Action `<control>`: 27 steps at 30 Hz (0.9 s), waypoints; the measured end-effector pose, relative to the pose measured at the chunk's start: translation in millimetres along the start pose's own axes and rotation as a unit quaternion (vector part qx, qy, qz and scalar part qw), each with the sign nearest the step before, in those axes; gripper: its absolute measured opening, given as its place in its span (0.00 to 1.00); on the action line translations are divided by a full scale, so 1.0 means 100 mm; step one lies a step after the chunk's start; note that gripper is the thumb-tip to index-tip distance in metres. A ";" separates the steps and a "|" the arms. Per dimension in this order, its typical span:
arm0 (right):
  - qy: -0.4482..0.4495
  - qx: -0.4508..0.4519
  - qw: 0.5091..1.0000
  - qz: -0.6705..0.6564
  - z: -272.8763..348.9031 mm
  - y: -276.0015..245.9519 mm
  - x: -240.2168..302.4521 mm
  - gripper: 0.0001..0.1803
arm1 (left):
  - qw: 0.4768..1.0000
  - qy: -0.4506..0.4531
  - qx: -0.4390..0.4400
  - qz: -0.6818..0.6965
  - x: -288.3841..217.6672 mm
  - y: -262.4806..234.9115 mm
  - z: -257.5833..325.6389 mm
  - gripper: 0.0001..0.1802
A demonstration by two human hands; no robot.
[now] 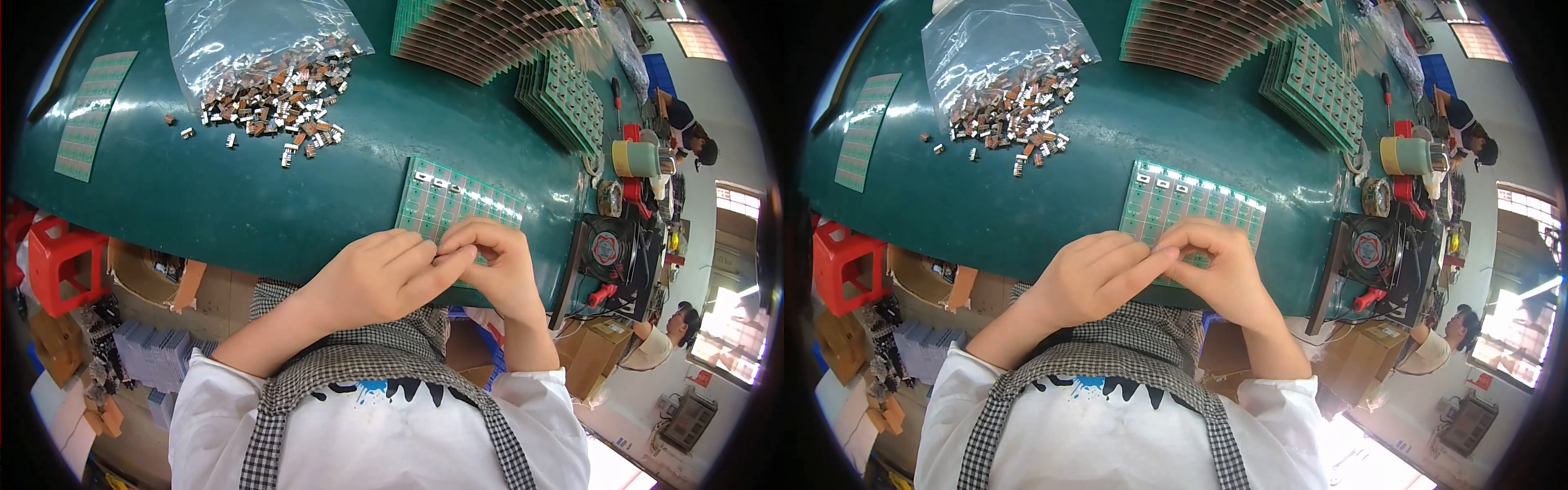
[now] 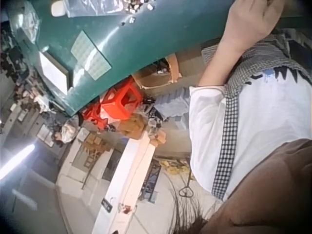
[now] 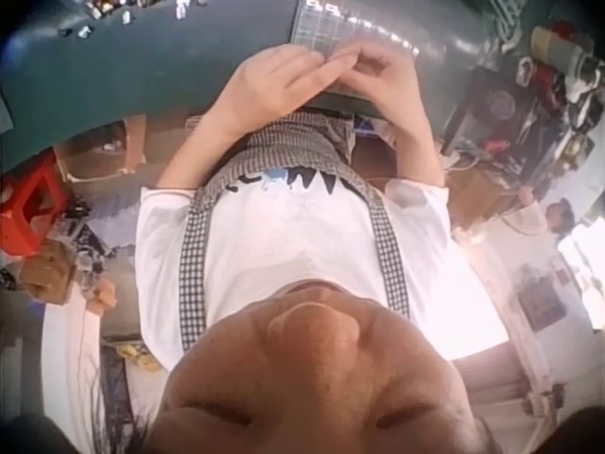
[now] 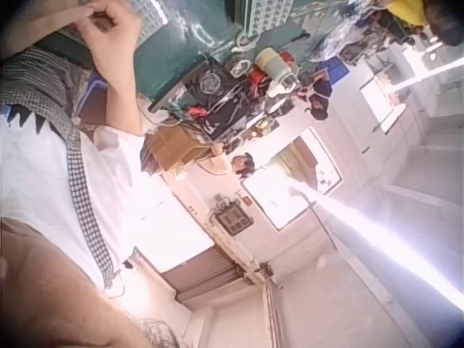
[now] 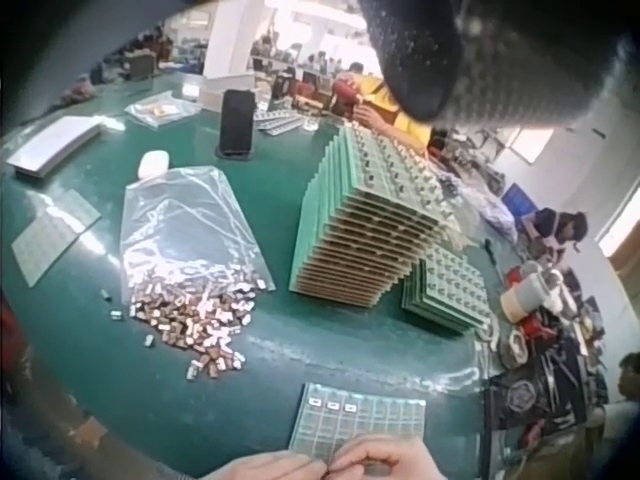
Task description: The person inserts small electronic components into specified slots on green circuit board panels by hand.
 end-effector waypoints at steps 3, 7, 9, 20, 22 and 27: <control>-0.123 -0.104 0.924 0.346 -0.11 -0.06 -0.02 0.08 | 0.987 -0.116 -0.074 -0.081 0.11 -0.08 0.06 0.28; -0.146 -0.175 0.904 0.361 -0.12 -0.25 -0.28 0.07 | 0.888 -0.297 -0.174 -0.305 0.36 -0.37 0.01 0.25; -0.153 -0.169 0.902 0.367 -0.14 -0.24 -0.30 0.07 | 0.884 -0.308 -0.156 -0.315 0.44 -0.41 0.05 0.22; -0.157 -0.151 0.901 0.375 -0.16 -0.24 -0.31 0.07 | 0.908 -0.276 -0.144 -0.281 0.43 -0.45 0.06 0.13; -0.197 -0.135 0.863 0.446 -0.15 -0.22 -0.27 0.09 | 0.922 -0.240 -0.158 -0.260 0.40 -0.44 0.03 0.14; -0.137 -0.120 0.892 0.414 -0.08 0.01 0.02 0.12 | 0.978 -0.127 -0.147 -0.071 0.15 -0.20 -0.01 0.21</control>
Point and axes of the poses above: each hand's wrist, its own z-axis away from the middle knuckle, its own y-axis out of the palm, x = y × z, the point moved 1 cm from there along -z, towards the middle knuckle, and after that the axes turned 10 degrees about -y, right-handed, at the moved point
